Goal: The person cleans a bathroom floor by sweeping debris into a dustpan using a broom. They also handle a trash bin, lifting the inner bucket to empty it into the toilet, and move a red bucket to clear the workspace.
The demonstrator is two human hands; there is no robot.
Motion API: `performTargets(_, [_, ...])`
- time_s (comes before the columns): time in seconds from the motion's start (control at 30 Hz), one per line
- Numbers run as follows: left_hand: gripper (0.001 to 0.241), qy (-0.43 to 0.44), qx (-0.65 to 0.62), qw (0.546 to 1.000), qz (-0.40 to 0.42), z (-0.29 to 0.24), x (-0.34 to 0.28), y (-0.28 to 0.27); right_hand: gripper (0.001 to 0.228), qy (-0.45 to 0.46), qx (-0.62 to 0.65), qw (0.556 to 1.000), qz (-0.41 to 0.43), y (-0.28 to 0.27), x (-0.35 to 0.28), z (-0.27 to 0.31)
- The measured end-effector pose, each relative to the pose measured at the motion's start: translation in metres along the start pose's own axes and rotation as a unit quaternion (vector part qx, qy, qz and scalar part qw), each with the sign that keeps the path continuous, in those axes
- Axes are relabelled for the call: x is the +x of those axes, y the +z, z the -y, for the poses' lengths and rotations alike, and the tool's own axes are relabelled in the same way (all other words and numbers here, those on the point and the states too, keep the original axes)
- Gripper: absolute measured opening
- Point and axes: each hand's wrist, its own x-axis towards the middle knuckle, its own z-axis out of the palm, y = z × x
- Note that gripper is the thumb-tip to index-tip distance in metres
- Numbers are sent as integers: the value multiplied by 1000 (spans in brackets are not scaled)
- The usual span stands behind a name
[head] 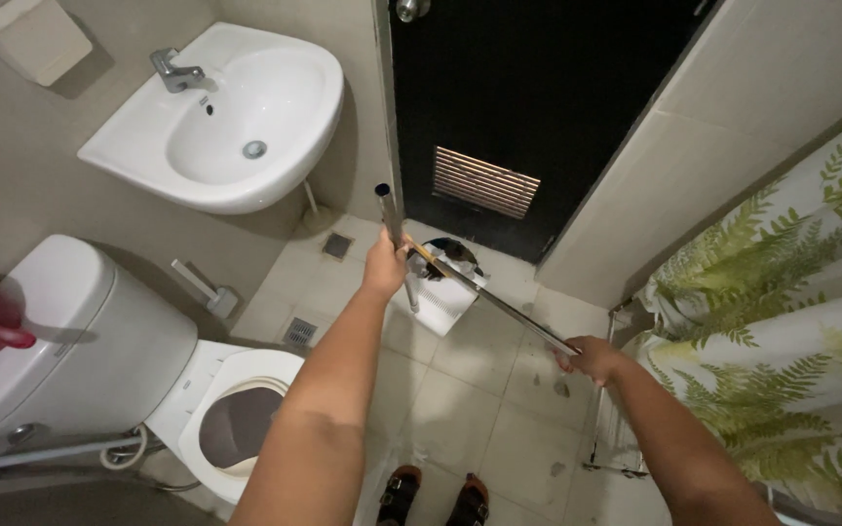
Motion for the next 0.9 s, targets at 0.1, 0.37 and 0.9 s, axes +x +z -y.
performTargets(0.1, [41, 34, 30, 999, -11, -19, 0, -2, 49, -49, -56, 997, 8, 2, 51, -29])
performTargets(0.37, [42, 29, 104, 993, -44, -23, 13, 3, 57, -141, -186, 971, -54, 22, 123, -81])
performTargets(0.9, [53, 2, 45, 997, -65, -41, -11, 13, 54, -117, 21, 989, 85, -11, 78, -55])
